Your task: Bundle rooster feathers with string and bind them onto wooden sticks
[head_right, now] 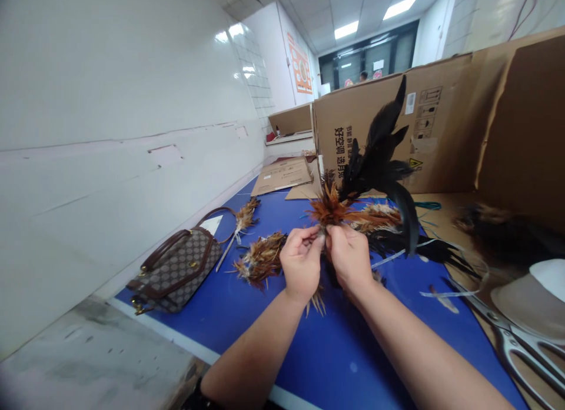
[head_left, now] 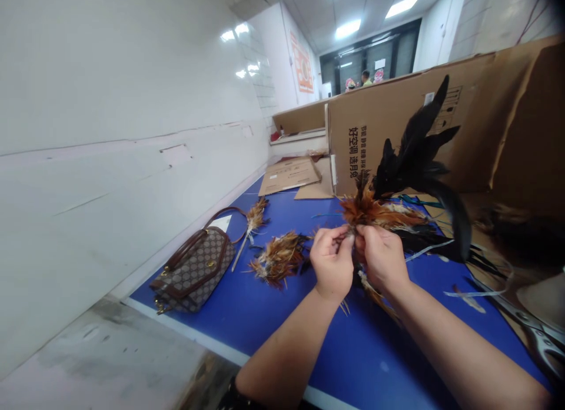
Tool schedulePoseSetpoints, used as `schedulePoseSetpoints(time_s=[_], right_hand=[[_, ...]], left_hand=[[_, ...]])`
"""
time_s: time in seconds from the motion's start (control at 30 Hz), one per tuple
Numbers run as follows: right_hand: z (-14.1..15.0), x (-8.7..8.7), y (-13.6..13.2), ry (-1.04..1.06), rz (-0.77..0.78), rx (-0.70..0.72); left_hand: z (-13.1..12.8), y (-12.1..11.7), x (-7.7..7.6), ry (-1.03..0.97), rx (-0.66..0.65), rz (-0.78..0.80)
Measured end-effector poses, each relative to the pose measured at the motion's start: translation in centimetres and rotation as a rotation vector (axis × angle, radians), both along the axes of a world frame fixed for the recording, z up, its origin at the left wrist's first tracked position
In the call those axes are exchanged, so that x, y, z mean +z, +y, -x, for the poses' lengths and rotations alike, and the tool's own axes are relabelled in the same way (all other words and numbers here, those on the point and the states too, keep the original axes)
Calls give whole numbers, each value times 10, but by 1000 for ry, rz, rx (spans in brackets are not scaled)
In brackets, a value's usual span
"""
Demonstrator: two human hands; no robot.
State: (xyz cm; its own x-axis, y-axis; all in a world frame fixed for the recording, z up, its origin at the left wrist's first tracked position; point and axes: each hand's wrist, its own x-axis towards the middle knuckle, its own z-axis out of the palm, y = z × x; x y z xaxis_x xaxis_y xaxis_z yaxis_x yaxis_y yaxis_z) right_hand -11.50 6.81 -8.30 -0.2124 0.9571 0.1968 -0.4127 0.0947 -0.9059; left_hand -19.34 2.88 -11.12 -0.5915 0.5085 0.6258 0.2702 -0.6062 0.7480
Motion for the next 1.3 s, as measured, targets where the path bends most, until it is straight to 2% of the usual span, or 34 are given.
schedulePoseSetpoints(time_s=[0.13,0.33,0.47,0.63,0.87,1.3], right_hand=[[1,10,-3,160,154,162],[-5,21,1,172,261,296],[-9,20,6,187,273,329],[-10,15,6,177,169,319],[-4,10,1,107,79,209],[-4,13,-2,37,79,182]], left_hand=[[7,2,1,-179,-149,64],[12,0,13,-377,-339,109],[17,-3,26,-474,-464,161],[23,-5,34,-597,-642,235],[21,-9,35,-623,-574,211],[15,-7,32,-644,-508,191]])
